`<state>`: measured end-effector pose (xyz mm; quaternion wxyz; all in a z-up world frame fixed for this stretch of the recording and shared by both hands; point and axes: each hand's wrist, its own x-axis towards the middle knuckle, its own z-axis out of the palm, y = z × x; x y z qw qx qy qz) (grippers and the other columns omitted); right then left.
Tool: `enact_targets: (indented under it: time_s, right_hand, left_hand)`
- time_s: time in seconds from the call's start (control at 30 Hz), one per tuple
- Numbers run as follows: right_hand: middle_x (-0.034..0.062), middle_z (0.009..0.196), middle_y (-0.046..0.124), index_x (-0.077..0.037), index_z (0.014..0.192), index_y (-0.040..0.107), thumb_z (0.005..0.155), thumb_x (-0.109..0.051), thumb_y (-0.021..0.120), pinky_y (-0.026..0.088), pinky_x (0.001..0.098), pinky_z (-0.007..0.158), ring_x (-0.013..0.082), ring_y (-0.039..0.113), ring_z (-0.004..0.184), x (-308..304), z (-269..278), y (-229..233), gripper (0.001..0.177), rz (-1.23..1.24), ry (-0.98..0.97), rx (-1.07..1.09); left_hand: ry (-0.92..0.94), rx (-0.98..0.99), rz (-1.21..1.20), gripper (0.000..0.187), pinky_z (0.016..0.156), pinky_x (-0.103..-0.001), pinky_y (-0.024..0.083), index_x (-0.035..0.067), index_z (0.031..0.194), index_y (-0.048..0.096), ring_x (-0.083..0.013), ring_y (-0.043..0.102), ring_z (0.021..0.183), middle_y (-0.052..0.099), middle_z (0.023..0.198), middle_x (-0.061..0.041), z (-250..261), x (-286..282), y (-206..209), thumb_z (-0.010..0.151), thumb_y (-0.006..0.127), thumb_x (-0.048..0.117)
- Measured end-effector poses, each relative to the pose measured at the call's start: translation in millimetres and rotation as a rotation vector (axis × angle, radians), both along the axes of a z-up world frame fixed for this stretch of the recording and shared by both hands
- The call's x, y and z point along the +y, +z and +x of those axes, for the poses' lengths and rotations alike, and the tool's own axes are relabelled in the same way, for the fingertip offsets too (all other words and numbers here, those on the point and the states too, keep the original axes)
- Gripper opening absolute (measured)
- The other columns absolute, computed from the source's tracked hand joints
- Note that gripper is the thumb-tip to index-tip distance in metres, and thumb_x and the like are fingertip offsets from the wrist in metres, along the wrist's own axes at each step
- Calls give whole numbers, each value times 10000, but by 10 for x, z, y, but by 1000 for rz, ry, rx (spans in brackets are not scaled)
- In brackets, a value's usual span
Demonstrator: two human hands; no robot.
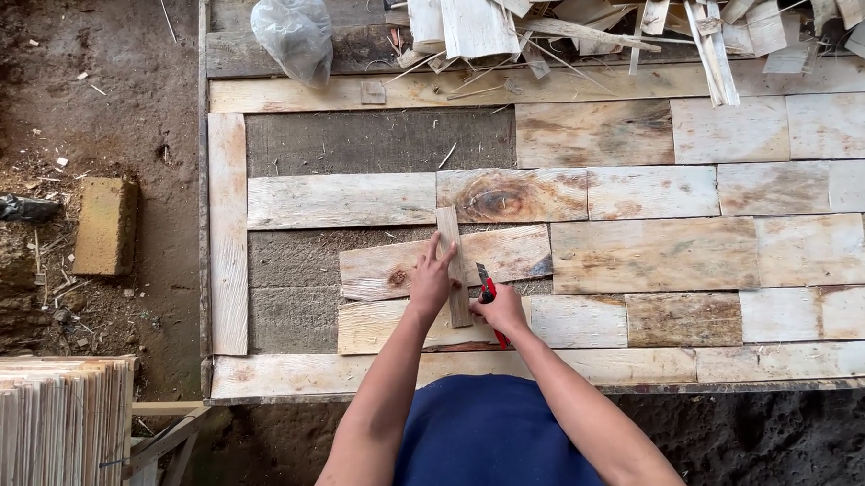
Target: The person uses a utility knife to cut and trim small wooden planks on a workbench. They repeatedly position the planks, score the wood, and break off pieces to fit them into a partially assembled wooden frame.
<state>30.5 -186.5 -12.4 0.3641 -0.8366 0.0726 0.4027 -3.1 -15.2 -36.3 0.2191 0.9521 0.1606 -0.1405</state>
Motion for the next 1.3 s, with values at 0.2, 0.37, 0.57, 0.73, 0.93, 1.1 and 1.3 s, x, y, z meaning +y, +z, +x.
enact_targets:
  time_s: [0.2, 0.37, 0.57, 0.73, 0.93, 1.1, 1.3]
  right_hand:
    - [62, 669, 709, -133, 820, 753, 685, -139, 824, 576, 269, 550, 188, 728, 567, -35, -33, 45, 152, -5, 1, -11]
    - [66, 688, 722, -126, 854, 767, 744, -141, 795, 567, 285, 571, 195, 727, 581, -323, 120, -133, 114, -11, -54, -64]
    - [50, 835, 743, -207, 942, 787, 739, -169, 785, 582, 361, 793, 249, 735, 855, -731, 170, -31, 207, -18, 52, -184]
    - [144, 1102, 698, -102, 1093, 761, 710, -84, 856, 565, 484, 1007, 388, 669, 1145, -800, 57, 30, 394, 20, 238, -295]
    - [104, 1232, 615, -74, 1160, 717, 771, -48, 853, 573, 500, 1024, 394, 668, 1175, -828, 41, -103, 413, 8, 297, -294]
    - [140, 1251, 576, -22, 1200, 680, 812, -39, 814, 576, 551, 1011, 442, 670, 1156, -862, 73, -29, 411, 13, 339, -276]
    - [181, 1074, 691, -43, 1223, 614, 942, -235, 653, 571, 513, 941, 381, 707, 1092, -920, 187, 40, 343, -19, 294, -179]
  left_hand:
    - [4, 10, -6, 840, 885, -502, 644, 240, 1487, 527, -385, 636, 1113, 238, 1630, -92, -24, -27, 104, 736, 903, 230]
    - [20, 10, 1, 879, 893, -521, 629, 247, 1494, 524, -391, 626, 1115, 229, 1645, -81, 9, -38, 110, 705, 911, 273]
    - [22, -5, 33, 875, 880, -508, 630, 240, 1502, 519, -386, 624, 1119, 231, 1657, -82, -55, -91, 19, 716, 903, 241]
    - [31, -13, 55, 875, 875, -522, 621, 251, 1509, 501, -382, 611, 1111, 213, 1662, -72, -69, -120, 75, 727, 894, 258]
    - [24, -2, 183, 861, 901, -499, 600, 263, 1497, 511, -328, 606, 1097, 275, 1635, -34, -60, -206, 284, 722, 881, 323]
    - [48, 42, 138, 803, 935, -540, 555, 257, 1492, 512, -366, 598, 1136, 268, 1662, -27, -82, -253, 482, 770, 860, 295]
    - [71, 103, 143, 773, 955, -541, 535, 285, 1523, 454, -369, 583, 1186, 234, 1688, -4, -59, -312, 676, 842, 818, 272]
